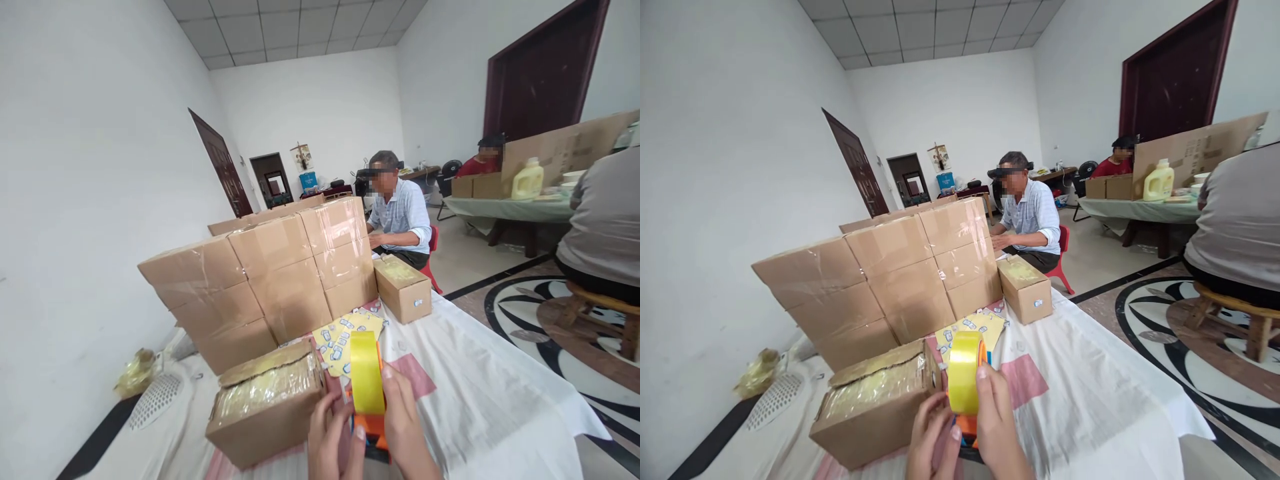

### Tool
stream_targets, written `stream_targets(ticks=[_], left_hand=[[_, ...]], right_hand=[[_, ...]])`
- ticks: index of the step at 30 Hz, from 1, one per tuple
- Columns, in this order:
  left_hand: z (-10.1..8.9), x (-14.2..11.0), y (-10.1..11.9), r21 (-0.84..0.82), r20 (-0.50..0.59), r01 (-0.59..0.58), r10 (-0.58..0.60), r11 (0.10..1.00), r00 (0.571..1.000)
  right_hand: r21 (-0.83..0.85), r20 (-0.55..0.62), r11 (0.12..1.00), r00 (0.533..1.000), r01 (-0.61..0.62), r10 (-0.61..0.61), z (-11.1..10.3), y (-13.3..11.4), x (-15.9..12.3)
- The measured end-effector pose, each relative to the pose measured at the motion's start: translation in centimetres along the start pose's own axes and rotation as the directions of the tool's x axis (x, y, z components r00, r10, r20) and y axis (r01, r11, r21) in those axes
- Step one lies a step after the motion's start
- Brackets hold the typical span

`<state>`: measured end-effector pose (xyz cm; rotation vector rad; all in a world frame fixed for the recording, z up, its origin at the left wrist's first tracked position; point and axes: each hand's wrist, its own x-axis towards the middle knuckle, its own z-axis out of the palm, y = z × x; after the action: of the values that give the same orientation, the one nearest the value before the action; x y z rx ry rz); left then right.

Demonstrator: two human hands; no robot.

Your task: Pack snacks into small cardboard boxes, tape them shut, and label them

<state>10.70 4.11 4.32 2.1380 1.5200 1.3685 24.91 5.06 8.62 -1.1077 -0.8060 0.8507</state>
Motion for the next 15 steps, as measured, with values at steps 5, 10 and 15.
stream_targets(ticks=[5,10,15], left_hand=[[0.2,0.8,0.9,-0.142,0.089,0.119,-0.107,0.983,0.990],[1.2,1.0,1.7,-0.366,0.142,0.186,-0.143,0.912,0.979],[0.8,0.6,2.9,-0.435,0.220,0.303,-0.226,0.848,0.949]], right_hand=[[-0.122,0.103,0.991,0.994,0.054,-0.042,-0.5,0.9,1.4],[-0.156,0.028,0.985,0.997,0.070,-0.066,0.2,1.3,2.7],[-0.203,-0.100,0.976,0.989,0.083,-0.105,0.2,1.1,3.9]])
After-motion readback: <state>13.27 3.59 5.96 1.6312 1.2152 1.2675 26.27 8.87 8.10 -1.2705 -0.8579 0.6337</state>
